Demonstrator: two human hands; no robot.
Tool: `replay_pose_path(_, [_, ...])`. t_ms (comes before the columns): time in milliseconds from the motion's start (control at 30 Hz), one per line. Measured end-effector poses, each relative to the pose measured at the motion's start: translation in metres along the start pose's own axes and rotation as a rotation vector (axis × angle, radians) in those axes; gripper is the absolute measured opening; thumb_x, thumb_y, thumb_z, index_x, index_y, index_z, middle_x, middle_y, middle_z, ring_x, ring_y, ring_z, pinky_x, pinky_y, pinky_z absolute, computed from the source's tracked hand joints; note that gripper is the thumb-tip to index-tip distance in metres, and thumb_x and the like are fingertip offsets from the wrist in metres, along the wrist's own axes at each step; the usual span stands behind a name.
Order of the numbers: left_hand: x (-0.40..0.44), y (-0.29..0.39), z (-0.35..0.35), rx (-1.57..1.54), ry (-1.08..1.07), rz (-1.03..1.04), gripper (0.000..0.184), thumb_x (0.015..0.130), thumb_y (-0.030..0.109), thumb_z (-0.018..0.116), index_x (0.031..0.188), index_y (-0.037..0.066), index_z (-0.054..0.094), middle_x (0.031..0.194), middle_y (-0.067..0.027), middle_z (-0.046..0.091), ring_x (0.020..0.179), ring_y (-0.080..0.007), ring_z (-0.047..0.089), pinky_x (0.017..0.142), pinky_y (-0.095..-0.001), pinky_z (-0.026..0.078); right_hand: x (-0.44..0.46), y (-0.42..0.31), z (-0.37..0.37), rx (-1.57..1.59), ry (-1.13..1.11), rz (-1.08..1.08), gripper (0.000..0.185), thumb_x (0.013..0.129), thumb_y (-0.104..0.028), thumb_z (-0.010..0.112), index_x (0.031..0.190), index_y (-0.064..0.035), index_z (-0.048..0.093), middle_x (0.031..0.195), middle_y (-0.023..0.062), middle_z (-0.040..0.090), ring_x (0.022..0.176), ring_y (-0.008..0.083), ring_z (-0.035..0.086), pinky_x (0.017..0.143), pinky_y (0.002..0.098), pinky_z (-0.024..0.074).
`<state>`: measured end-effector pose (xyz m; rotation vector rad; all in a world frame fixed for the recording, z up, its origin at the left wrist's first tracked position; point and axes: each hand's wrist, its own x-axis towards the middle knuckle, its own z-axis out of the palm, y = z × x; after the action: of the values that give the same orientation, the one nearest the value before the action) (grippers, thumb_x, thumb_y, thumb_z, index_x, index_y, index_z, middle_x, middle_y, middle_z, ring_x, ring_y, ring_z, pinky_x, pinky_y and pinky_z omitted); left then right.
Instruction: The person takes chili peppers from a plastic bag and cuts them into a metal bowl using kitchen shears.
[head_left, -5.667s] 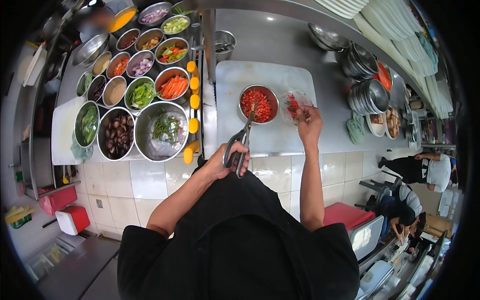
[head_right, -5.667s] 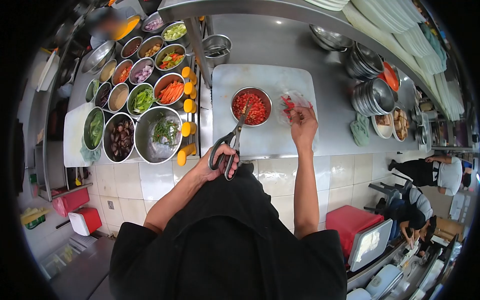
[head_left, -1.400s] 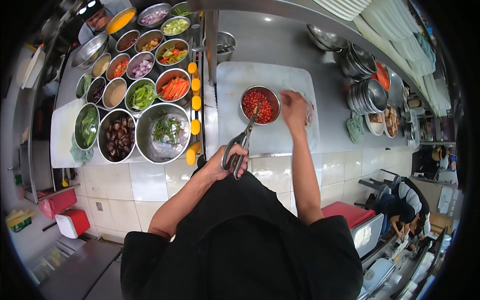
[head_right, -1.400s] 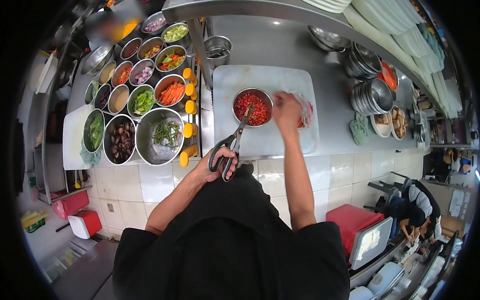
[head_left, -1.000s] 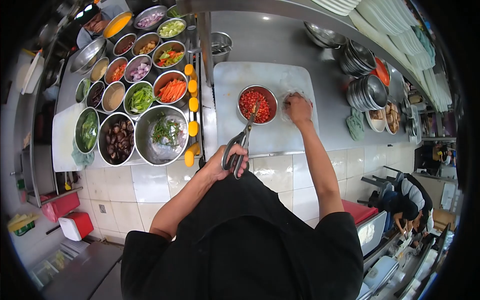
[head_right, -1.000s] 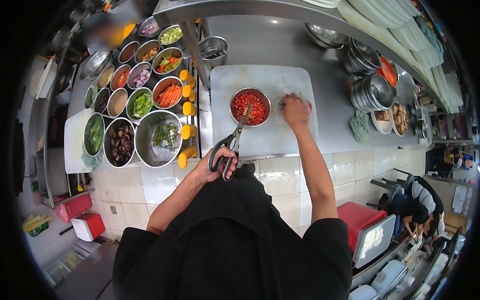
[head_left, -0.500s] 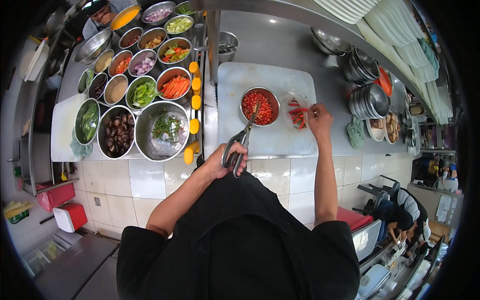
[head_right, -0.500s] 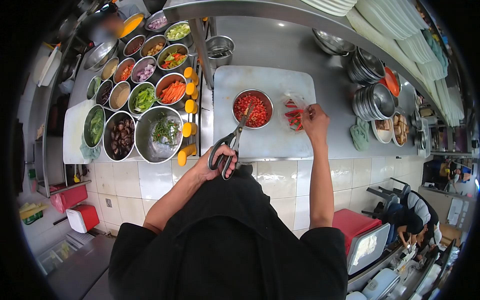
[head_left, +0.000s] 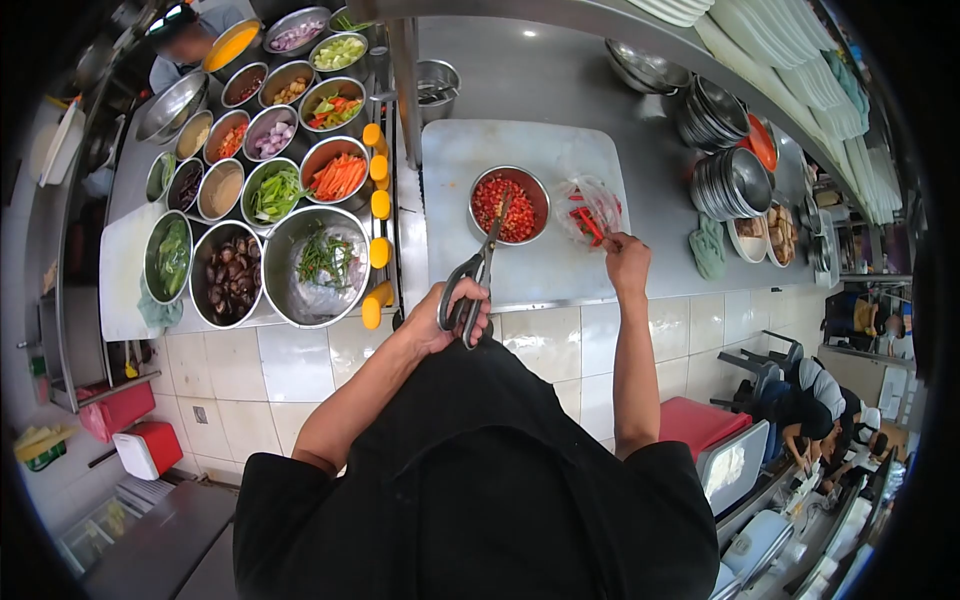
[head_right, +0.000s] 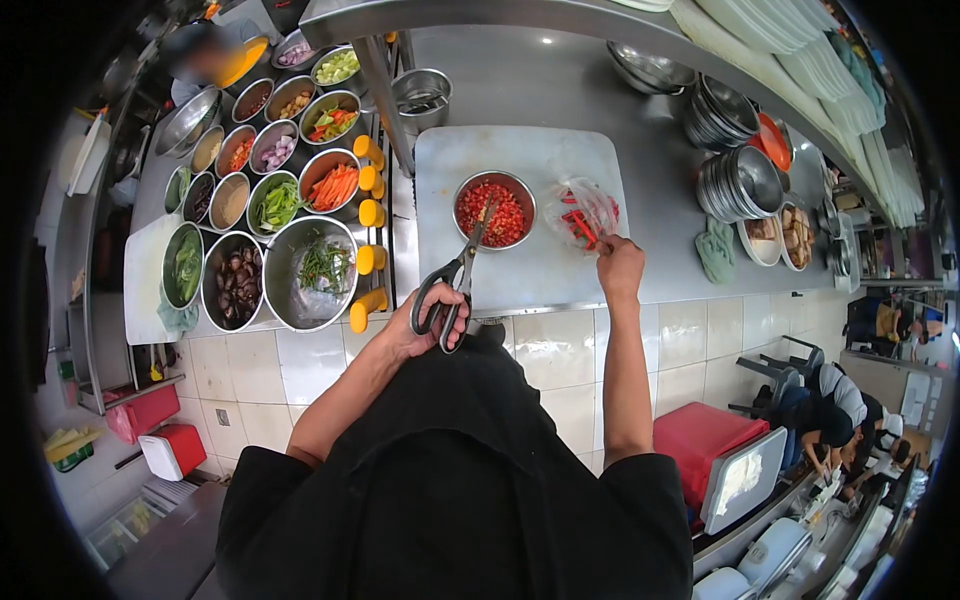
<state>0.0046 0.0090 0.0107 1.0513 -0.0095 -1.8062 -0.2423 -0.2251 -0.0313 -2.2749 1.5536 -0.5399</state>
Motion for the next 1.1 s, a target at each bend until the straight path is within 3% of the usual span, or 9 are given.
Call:
replay_pose_path(67, [0.002,-0.002,-0.005,-0.006,-0.021,-0.004,0.031,0.077,0.028,0.065,0.091,0.001,0.060,0.072,-0.0079,0.060,0.055,-0.0181,0.059,0.050,-0.0313,0.051,-0.001,0.005,0.002,-0.064,-0.003,0.010,0.011,0.079,-0.009,0.063,0.088,-0.0044,0.068,0.079,0.0196,0.065,0.074,0.0379,0.063,0.068,0.0435,0.0495])
replay_pose_path(633, [0.000,0.001,-0.002,0.023,-0.005,-0.016,0.025,0.079,0.027,0.061,0.080,0.002,0.060,0.064,-0.0088,0.059,0.051,-0.0193,0.057,0.048,-0.0306,0.048,-0.016,0.000,-0.015,-0.233,-0.038,0.246,0.009,0.078,-0.011,0.064,0.081,-0.0065,0.071,0.081,0.0210,0.066,0.077,0.0410,0.063,0.072,0.0463,0.0502])
replay_pose_path(733, [-0.001,0.001,0.000,0.009,0.009,-0.017,0.023,0.081,0.026,0.059,0.078,0.003,0.060,0.062,-0.0087,0.059,0.051,-0.0197,0.057,0.048,-0.0306,0.048,-0.017,0.005,-0.014,-0.058,-0.007,0.198,0.011,0.081,-0.011,0.063,0.082,-0.0028,0.070,0.074,0.0171,0.067,0.069,0.0323,0.065,0.063,0.0404,0.0522])
replay_pose_path(833, [0.001,0.000,-0.001,-0.003,0.000,-0.018,0.023,0.081,0.025,0.058,0.078,0.003,0.060,0.062,-0.0087,0.059,0.051,-0.0198,0.057,0.049,-0.0307,0.048,-0.021,-0.020,-0.029,0.390,-0.067,0.451,0.017,0.085,-0.015,0.062,0.086,0.0009,0.067,0.066,0.0094,0.064,0.061,0.0168,0.062,0.052,0.0310,0.0507])
replay_pose_path(933, [0.004,-0.002,-0.006,0.003,-0.039,-0.021,0.028,0.079,0.029,0.062,0.084,0.002,0.060,0.067,-0.0081,0.059,0.054,-0.0192,0.058,0.051,-0.0316,0.049,-0.023,-0.034,-0.031,0.560,-0.023,0.404,0.021,0.088,-0.018,0.061,0.091,0.0026,0.063,0.065,0.0038,0.059,0.059,0.0073,0.055,0.045,0.0245,0.0459])
replay_pose_path(1100, [0.003,-0.001,-0.004,-0.004,-0.057,-0.011,0.031,0.078,0.031,0.063,0.088,0.002,0.059,0.071,-0.0077,0.059,0.058,-0.0193,0.059,0.052,-0.0324,0.050,-0.025,-0.066,-0.034,0.761,0.000,0.280,0.019,0.089,-0.019,0.060,0.093,-0.0001,0.062,0.075,0.0030,0.061,0.065,0.0088,0.057,0.050,0.0238,0.0454])
